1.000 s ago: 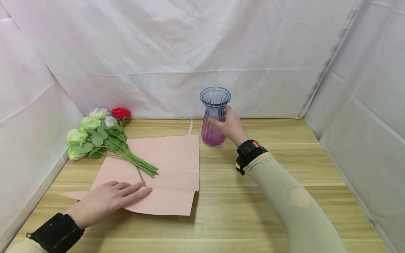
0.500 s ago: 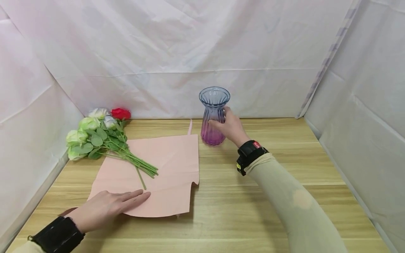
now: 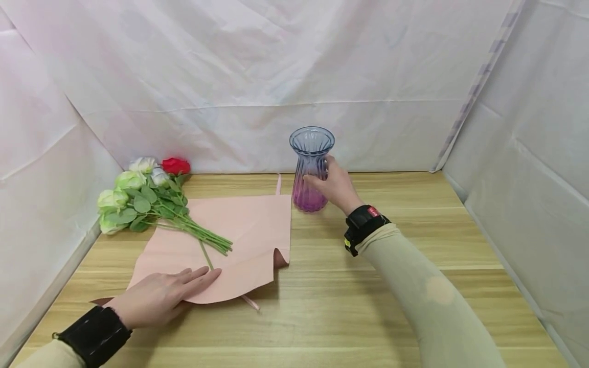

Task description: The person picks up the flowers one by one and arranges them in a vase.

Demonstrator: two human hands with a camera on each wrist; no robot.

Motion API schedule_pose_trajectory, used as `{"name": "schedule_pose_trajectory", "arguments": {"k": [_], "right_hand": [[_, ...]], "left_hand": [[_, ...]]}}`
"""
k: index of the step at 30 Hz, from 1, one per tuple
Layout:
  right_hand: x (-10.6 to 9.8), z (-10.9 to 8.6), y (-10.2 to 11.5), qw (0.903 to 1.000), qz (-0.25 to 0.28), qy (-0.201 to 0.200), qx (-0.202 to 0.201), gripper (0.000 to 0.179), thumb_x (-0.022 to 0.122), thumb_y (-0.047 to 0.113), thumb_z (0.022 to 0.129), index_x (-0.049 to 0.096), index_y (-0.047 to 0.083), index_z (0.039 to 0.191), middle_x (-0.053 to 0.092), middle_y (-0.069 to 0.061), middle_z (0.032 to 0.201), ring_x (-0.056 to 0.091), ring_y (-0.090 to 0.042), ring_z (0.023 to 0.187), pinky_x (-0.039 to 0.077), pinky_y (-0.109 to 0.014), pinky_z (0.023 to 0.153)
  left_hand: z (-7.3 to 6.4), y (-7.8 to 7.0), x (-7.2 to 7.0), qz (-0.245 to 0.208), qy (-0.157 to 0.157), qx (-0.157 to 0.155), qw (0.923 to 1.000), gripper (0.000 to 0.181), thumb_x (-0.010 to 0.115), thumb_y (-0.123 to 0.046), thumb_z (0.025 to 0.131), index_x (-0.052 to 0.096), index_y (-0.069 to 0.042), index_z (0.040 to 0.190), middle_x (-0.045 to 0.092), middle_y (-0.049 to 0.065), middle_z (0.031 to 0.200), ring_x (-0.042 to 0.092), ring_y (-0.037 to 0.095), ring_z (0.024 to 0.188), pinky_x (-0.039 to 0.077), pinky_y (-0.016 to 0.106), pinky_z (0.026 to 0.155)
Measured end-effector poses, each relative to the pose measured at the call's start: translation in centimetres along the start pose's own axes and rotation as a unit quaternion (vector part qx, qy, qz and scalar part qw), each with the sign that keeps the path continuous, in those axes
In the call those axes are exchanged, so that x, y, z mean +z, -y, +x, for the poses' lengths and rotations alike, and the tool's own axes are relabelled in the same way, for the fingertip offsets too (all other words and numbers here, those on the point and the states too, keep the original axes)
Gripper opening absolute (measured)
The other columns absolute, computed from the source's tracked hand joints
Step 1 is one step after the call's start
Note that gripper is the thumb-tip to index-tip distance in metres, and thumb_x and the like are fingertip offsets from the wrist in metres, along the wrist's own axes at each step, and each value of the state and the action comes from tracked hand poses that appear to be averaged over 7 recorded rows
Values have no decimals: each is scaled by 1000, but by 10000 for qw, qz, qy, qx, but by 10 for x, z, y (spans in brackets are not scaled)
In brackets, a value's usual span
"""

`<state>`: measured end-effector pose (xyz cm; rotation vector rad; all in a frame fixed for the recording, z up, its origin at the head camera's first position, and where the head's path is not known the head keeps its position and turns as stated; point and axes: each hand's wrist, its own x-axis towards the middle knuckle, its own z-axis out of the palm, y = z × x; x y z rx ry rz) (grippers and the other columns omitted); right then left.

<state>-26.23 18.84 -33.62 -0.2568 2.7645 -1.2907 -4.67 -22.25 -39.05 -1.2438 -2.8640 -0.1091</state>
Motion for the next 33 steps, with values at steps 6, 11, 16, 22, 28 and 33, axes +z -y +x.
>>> {"name": "schedule_pose_trajectory", "arguments": {"k": [6, 11, 16, 22, 28, 33], "right_hand": [[-1, 0, 1, 10000, 3, -14, 6, 88, 71, 39, 97, 21, 3, 159, 40, -29, 156, 50, -43, 136, 47, -55, 108], [-2, 0, 1, 10000, 4, 32, 26, 87, 71, 40, 97, 21, 4, 160, 39, -28, 157, 50, -44, 137, 47, -56, 108], [-2, 0, 3, 9999, 14, 74, 68, 87, 71, 40, 97, 21, 5, 160, 40, -28, 156, 50, -43, 137, 48, -55, 107], [-2, 0, 4, 10000, 22, 80, 56, 87, 71, 40, 97, 22, 5, 160, 40, -28, 156, 50, -43, 136, 48, -56, 107], [-2, 0, 4, 9999, 13, 97, 53, 89, 71, 41, 97, 21, 4, 160, 40, -29, 156, 51, -43, 136, 47, -56, 107], [-2, 1, 3, 10000, -25, 61, 63, 89, 71, 41, 97, 21, 4, 160, 40, -29, 155, 52, -43, 135, 48, -55, 106]], "left_hand": [[8, 7, -1, -101, 174, -255, 9995, 82, 78, -16, 85, 41, -23, 158, 65, 13, 138, 71, 42, 106, 60, 50, 74], [13, 16, -1, -124, 241, -342, 9990, 78, 76, -18, 87, 42, -22, 157, 64, 15, 139, 70, 44, 108, 60, 49, 71], [13, 13, -7, 191, 91, -49, 9998, 77, 81, -22, 85, 47, -20, 154, 68, 12, 132, 73, 35, 101, 59, 45, 64], [9, 3, -15, 250, 188, 7, 9995, 78, 81, -24, 85, 46, -23, 154, 70, 10, 129, 74, 29, 90, 58, 43, 59], [2, -2, -14, 144, 195, -148, 9996, 85, 80, -21, 82, 41, -21, 158, 69, 3, 132, 74, 25, 92, 56, 40, 57], [-3, -10, -16, -52, 531, -311, 9981, 77, 77, -27, 84, 47, -16, 154, 64, 2, 140, 72, 29, 104, 60, 46, 68]]}}
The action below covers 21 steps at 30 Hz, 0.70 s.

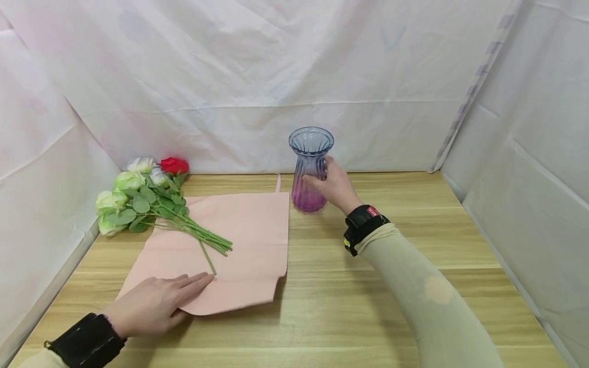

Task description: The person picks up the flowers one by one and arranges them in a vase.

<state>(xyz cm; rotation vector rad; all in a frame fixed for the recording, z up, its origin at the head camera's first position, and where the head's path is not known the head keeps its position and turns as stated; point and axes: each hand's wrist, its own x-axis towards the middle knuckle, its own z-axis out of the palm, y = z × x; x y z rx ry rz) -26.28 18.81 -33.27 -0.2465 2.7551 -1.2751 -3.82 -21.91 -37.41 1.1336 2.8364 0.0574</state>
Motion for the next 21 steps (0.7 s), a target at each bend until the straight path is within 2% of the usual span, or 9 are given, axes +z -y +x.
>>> {"name": "schedule_pose_trajectory", "arguments": {"k": [3, 9, 16, 21], "right_hand": [[0, 0, -1, 10000, -3, 4, 4, 89, 71, 41, 97, 20, 5, 160, 40, -29, 155, 52, -44, 135, 48, -55, 106], [-1, 1, -2, 10000, -7, 10, -27, 89, 71, 41, 97, 21, 3, 159, 40, -29, 155, 52, -44, 134, 48, -55, 106], [-1, 1, -3, 10000, -10, 13, -34, 89, 71, 42, 97, 21, 4, 160, 40, -29, 156, 53, -44, 134, 48, -56, 106], [-1, 1, -3, 10000, -2, -11, -37, 89, 71, 43, 96, 22, 4, 159, 41, -29, 155, 53, -43, 134, 48, -55, 106]], "left_hand": [[-2, -4, -1, -146, 248, -52, 9996, 74, 75, -27, 85, 47, -20, 154, 60, 7, 145, 69, 40, 110, 60, 52, 74], [-2, -5, 2, -400, 430, -68, 9983, 76, 73, -19, 85, 45, -20, 155, 53, 16, 150, 62, 52, 118, 59, 56, 79], [5, 1, 4, -606, 490, -142, 9969, 72, 72, -12, 84, 49, -15, 152, 49, 21, 153, 54, 59, 124, 54, 64, 88], [14, 11, 6, -738, 476, -336, 9956, 68, 70, -14, 87, 49, -15, 152, 46, 22, 155, 49, 62, 127, 50, 70, 92]]}}
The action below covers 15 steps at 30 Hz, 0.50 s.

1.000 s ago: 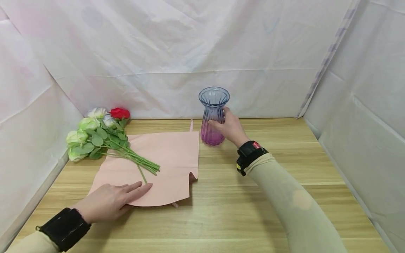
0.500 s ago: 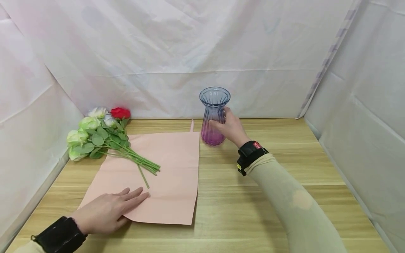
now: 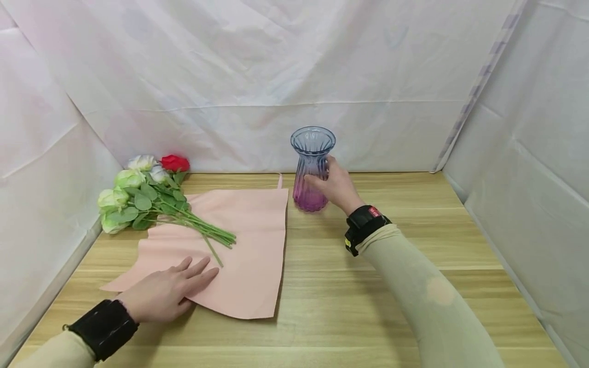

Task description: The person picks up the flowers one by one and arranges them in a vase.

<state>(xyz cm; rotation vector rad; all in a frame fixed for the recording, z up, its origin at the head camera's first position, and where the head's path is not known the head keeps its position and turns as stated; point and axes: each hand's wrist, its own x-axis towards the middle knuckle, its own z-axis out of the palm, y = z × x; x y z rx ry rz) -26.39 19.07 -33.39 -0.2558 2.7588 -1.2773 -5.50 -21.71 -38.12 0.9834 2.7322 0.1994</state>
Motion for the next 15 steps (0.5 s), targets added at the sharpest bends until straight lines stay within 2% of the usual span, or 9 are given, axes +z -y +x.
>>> {"name": "schedule_pose_trajectory", "arguments": {"k": [4, 9, 12, 15], "right_hand": [[1, 0, 0, 10000, -18, -14, -33, 89, 71, 42, 96, 22, 3, 159, 42, -29, 155, 53, -43, 133, 48, -55, 106], [1, 0, 0, 10000, 5, -25, -65, 88, 72, 41, 96, 23, 3, 159, 42, -29, 154, 54, -43, 133, 49, -55, 106], [1, 0, 0, 10000, 17, -19, -77, 88, 72, 42, 96, 23, 3, 159, 42, -28, 154, 54, -43, 133, 49, -55, 106], [1, 1, 0, 10000, 44, 4, -75, 88, 72, 41, 96, 23, 2, 159, 42, -29, 154, 54, -43, 132, 49, -55, 105]], "left_hand": [[5, 5, -1, 1, 8, -112, 9999, 69, 70, -15, 87, 49, -15, 152, 44, 21, 156, 47, 61, 130, 47, 72, 94], [4, 1, 0, 25, 152, -182, 9997, 69, 68, -21, 89, 47, -13, 154, 41, 22, 158, 44, 61, 133, 47, 73, 93], [1, -4, 1, -13, 318, -319, 9990, 73, 66, -42, 95, 41, -13, 157, 35, 23, 161, 38, 61, 138, 44, 74, 96], [-3, -11, 5, -88, 447, -511, 9977, 92, 58, -70, 93, 34, -13, 160, 26, 23, 165, 30, 61, 142, 37, 77, 101]]}}
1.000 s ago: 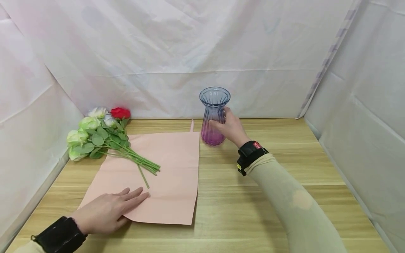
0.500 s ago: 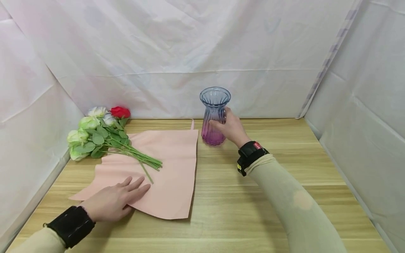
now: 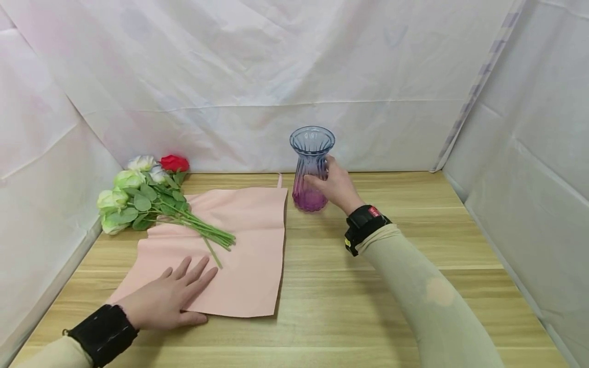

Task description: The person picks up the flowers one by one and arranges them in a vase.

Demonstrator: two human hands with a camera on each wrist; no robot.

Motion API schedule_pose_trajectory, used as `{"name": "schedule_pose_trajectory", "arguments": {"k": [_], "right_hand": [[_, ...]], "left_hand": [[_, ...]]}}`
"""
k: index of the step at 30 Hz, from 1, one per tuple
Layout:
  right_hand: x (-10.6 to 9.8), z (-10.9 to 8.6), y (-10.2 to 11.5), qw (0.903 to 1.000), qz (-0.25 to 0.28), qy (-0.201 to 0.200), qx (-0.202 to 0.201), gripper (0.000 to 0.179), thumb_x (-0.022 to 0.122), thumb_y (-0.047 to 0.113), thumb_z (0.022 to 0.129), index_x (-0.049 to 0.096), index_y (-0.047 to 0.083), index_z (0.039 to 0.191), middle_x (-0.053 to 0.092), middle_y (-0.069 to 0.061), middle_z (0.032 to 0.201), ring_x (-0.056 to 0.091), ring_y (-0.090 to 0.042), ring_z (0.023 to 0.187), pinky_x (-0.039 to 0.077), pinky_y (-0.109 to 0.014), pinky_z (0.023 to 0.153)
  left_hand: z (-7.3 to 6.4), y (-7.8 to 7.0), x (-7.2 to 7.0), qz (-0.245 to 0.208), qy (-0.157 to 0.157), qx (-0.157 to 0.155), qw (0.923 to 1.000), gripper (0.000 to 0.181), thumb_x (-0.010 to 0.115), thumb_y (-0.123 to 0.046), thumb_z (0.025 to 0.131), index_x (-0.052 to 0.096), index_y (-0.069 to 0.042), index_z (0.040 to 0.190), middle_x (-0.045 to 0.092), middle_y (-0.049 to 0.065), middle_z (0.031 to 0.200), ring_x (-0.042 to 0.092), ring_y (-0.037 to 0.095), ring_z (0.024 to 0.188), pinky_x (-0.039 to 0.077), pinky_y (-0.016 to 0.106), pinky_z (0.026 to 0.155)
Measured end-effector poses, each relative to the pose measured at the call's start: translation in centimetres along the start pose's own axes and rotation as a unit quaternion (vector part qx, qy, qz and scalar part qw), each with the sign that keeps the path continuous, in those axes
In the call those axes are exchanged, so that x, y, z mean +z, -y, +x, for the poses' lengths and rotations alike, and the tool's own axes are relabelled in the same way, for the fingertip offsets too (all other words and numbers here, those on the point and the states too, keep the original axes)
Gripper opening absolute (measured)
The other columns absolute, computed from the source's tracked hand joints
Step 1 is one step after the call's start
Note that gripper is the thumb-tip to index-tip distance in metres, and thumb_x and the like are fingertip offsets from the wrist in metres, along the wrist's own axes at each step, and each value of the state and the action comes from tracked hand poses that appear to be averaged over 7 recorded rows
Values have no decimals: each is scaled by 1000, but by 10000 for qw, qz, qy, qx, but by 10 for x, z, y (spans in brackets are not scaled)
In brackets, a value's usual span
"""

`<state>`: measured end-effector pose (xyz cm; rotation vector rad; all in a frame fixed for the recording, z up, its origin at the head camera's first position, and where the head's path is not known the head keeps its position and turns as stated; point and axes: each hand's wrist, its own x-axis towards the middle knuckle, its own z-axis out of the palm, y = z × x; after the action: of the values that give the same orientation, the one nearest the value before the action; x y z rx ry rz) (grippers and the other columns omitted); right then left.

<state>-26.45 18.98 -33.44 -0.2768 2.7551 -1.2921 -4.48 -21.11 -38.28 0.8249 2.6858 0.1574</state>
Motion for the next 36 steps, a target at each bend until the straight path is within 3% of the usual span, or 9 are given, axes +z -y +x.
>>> {"name": "schedule_pose_trajectory", "arguments": {"k": [2, 5, 13, 19, 24, 27, 30, 33, 36], "right_hand": [[0, 0, 0, 10000, 14, 16, 0, 88, 72, 40, 96, 23, 3, 159, 41, -28, 155, 54, -44, 133, 49, -55, 105], [-1, 0, -1, 10000, 46, 50, 8, 88, 71, 40, 97, 22, 4, 160, 40, -28, 156, 53, -44, 134, 49, -55, 105], [-1, -1, -1, 9999, -70, 129, 43, 89, 70, 40, 98, 19, 5, 161, 39, -27, 157, 50, -44, 136, 48, -55, 107], [3, -12, -3, 9944, -1037, 186, 100, 92, 65, 47, 99, 15, 3, 163, 43, -31, 153, 50, -49, 134, 45, -60, 108], [10, -26, -4, 9811, -1931, -95, -63, 72, 65, 42, 100, 39, 0, 153, 61, -31, 134, 65, -48, 112, 55, -58, 89], [13, -34, -3, 9725, -2311, -294, -73, 61, 65, 41, 100, 51, 2, 145, 70, -28, 113, 70, -44, 93, 58, -54, 70], [15, -40, -3, 9689, -2437, -419, -108, 56, 64, 40, 100, 55, 3, 141, 72, -26, 100, 71, -42, 86, 56, -53, 63], [15, -43, -3, 9692, -2419, -429, -160, 55, 64, 38, 100, 55, 2, 140, 72, -25, 106, 71, -43, 89, 57, -54, 66], [15, -43, -4, 9711, -2354, -367, -155, 54, 63, 36, 101, 53, 0, 141, 72, -24, 115, 71, -43, 95, 58, -54, 72]], "left_hand": [[-3, -3, 3, -48, 12, -120, 9999, 100, 50, -80, 90, 31, -12, 161, 22, 23, 166, 26, 61, 144, 33, 79, 103], [-6, -7, 6, -77, -35, -223, 9997, 99, 45, -81, 91, 31, -13, 161, 21, 23, 167, 24, 60, 145, 29, 80, 104], [-6, -8, 9, 398, -276, -94, 9988, 86, 51, -69, 96, 36, -14, 159, 28, 22, 165, 34, 60, 141, 39, 77, 99], [-3, -13, 6, 859, -500, 1, 9950, 80, 56, -65, 96, 42, -14, 156, 39, 21, 160, 47, 56, 132, 52, 69, 86], [2, -11, 6, 1021, -597, 31, 9930, 78, 60, -62, 95, 43, -17, 156, 41, 19, 158, 50, 51, 131, 55, 65, 81], [4, -10, 4, 1062, -676, 29, 9920, 81, 62, -65, 91, 44, -18, 155, 44, 17, 156, 53, 47, 126, 55, 62, 80], [7, -10, 2, 1210, -917, -1, 9884, 88, 66, -71, 84, 46, -17, 151, 48, 15, 150, 55, 43, 121, 55, 60, 78], [9, -6, 1, 1324, -1189, -174, 9839, 104, 69, -80, 74, 46, -15, 152, 47, 17, 150, 51, 47, 127, 50, 66, 88], [11, -2, 0, 1200, -1175, -465, 9847, 121, 69, -86, 66, 40, -12, 157, 38, 23, 159, 38, 58, 138, 37, 76, 102]]}}
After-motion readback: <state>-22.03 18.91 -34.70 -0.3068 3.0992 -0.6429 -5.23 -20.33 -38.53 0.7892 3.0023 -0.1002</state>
